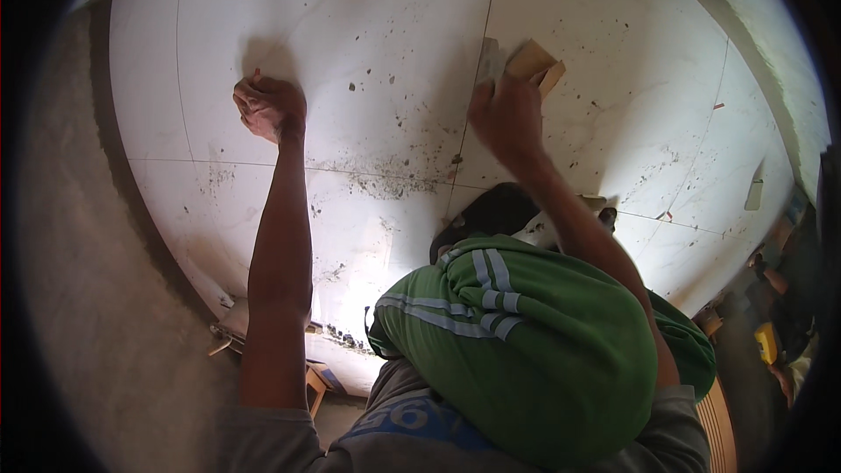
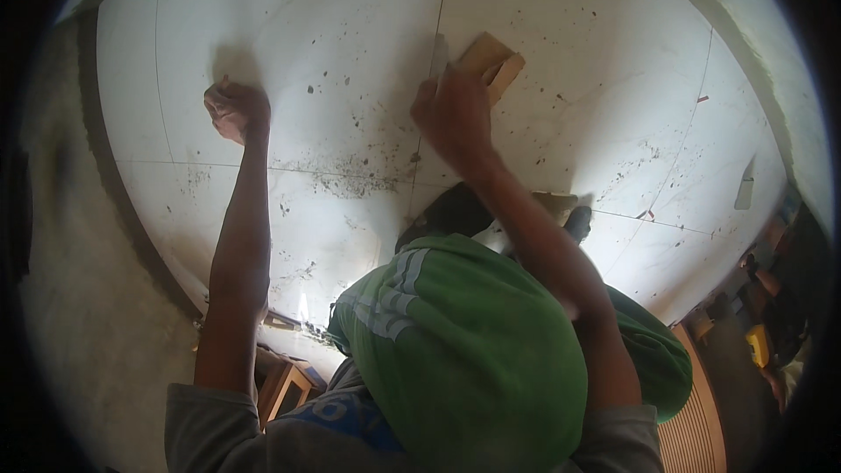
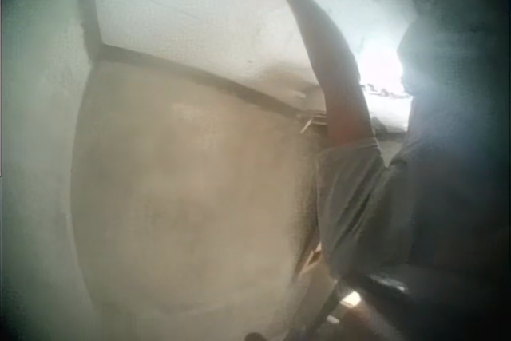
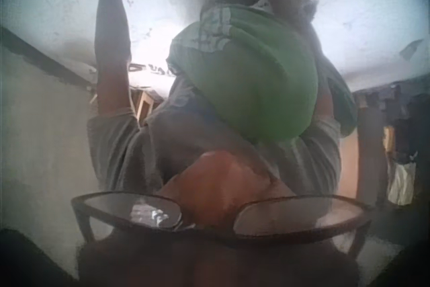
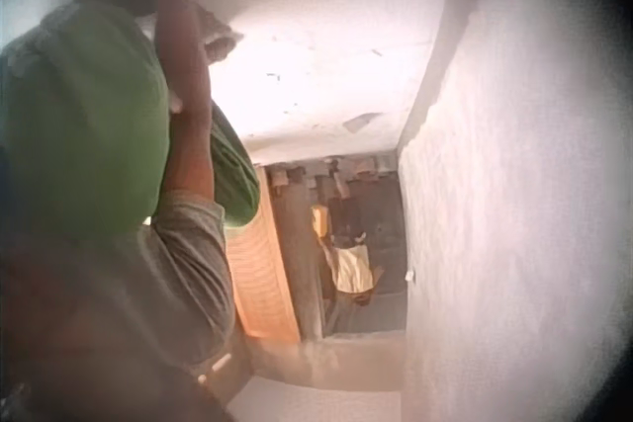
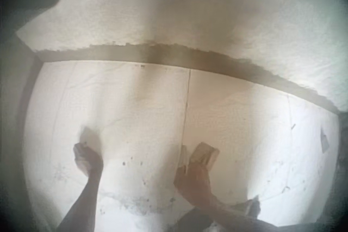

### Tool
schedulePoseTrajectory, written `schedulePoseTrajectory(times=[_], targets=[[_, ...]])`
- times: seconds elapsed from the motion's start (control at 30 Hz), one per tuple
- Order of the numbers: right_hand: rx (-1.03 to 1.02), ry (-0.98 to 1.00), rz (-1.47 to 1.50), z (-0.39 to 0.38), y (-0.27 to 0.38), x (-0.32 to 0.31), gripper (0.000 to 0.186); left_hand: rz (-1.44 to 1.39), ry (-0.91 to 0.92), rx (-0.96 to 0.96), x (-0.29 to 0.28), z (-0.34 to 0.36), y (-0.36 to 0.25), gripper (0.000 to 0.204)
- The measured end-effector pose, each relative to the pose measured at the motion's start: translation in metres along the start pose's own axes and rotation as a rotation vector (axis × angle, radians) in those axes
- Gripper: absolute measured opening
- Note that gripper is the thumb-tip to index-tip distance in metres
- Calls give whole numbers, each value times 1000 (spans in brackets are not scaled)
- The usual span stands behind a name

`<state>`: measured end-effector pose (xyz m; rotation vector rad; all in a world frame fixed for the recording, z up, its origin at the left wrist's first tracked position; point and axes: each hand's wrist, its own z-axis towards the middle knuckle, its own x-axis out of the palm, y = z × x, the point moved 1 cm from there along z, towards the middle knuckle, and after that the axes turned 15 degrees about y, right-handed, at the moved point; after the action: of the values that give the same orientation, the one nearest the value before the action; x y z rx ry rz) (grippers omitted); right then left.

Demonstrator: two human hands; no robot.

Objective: The person applies grout to the junction between floor tiles and the wall using an applicator block and a putty knife, then wipes away the excess material with the block and by hand.

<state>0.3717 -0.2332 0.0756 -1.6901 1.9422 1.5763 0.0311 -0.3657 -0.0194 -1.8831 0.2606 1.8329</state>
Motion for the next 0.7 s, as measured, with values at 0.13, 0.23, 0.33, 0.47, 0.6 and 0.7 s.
schedulePoseTrajectory(times=[0.13, 0.23, 0.33, 0.47, 0.6, 0.7], targets=[[24, -58, 114, -31, -7, 11, 33, -15, 31, -39, 3, -1, -19, 16], [49, 80, 106, -21, 3, -10, 33, -25, 30, -54, -1, -4, -15, 16], [99, 175, 110, -32, 7, -2, 32, -61, 50, -62, -2, -3, -11, 20], [70, 58, -11, -84, -8, 62, 34, -131, 31, -21, -1, -13, -16, 22], [80, 280, 153, -119, -14, 78, 36, -362, 172, 52, -15, -59, -37, 26], [-89, 214, 204, -122, -39, 64, 36, -722, 478, 418, -23, -130, -38, 15]])
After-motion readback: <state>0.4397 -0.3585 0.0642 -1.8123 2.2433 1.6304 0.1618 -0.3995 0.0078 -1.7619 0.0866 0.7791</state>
